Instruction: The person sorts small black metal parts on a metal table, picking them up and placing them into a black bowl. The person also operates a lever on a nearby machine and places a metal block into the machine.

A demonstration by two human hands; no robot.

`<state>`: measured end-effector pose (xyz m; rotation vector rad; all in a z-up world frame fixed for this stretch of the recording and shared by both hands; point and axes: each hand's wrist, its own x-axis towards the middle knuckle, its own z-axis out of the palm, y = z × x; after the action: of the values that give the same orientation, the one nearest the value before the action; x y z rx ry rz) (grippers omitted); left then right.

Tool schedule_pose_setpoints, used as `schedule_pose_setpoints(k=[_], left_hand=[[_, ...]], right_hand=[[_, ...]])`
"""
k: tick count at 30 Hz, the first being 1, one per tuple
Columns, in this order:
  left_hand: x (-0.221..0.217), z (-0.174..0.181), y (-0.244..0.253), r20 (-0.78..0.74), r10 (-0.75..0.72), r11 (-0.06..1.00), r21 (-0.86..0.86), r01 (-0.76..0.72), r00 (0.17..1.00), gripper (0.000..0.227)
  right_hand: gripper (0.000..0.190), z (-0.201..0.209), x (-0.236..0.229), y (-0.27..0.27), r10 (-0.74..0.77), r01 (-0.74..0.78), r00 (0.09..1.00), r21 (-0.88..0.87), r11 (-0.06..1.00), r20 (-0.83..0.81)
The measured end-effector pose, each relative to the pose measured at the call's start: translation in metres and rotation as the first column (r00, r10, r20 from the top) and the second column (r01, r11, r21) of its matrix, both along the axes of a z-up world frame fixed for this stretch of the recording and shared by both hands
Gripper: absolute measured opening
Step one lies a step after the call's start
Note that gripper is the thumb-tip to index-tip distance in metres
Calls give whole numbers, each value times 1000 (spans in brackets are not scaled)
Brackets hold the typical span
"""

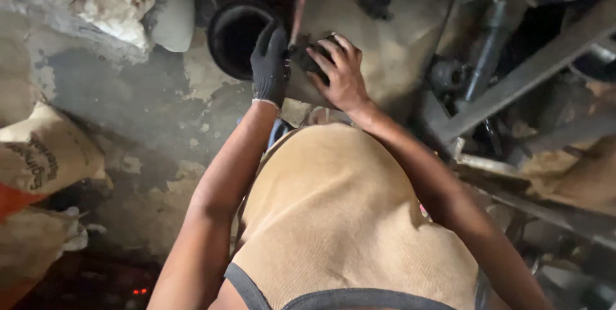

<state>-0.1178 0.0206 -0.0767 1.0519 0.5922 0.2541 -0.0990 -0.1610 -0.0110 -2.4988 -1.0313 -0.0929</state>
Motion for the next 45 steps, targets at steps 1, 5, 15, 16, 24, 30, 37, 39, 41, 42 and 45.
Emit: schedule_pose_setpoints(k=[1, 5, 15, 16, 24, 30, 37, 39, 41, 42, 45], left_hand=[[-2, -10, 5, 24, 20, 977, -212, -14, 1000, 33], [-21, -38, 24, 139, 34, 698, -712, 76, 990, 36], [-20, -104, 113, -182, -91, 286, 937, 200, 979, 34], [-16, -111, 127, -121, -148, 432, 885, 174, 982, 42], [-56, -178, 168, -354, -184, 730, 575, 369, 917, 59], [-129, -156, 167, -241, -360, 794, 428, 432, 901, 38], [-79, -62, 125, -339, -131, 984, -156, 81, 932, 28], [-64, -42, 113, -392, -87, 985, -174, 19, 916, 27], [-51, -27, 101, -328, -84, 986, -163, 31, 941, 29], [-45, -21, 96, -297, -81, 987, -159, 35, 951, 29], [-34, -2, 79, -305, -93, 995, -64, 77, 948, 35]], right_hand=[[52, -1, 3, 10, 29, -29, 1000, 6, 1000, -3], [50, -4, 8, 48, 132, -132, 991, -4, 991, -34], [44, -10, 45, 128, 248, -210, 927, 158, 965, -283], [41, -9, 49, 129, 227, -175, 919, 183, 967, -323], [26, 21, 76, 14, -215, 380, 892, 402, 833, -398], [57, 13, 109, -59, -534, 523, 839, 123, 844, 99], [86, -15, 133, -44, -582, 593, 804, -233, 771, 120], [79, -16, 112, -43, -572, 584, 812, -199, 787, 119], [75, -14, 86, -46, -554, 569, 822, -162, 806, 131], [76, -12, 70, -48, -539, 556, 830, -140, 820, 142], [72, -1, 27, -54, -490, 503, 863, -125, 855, 123]])
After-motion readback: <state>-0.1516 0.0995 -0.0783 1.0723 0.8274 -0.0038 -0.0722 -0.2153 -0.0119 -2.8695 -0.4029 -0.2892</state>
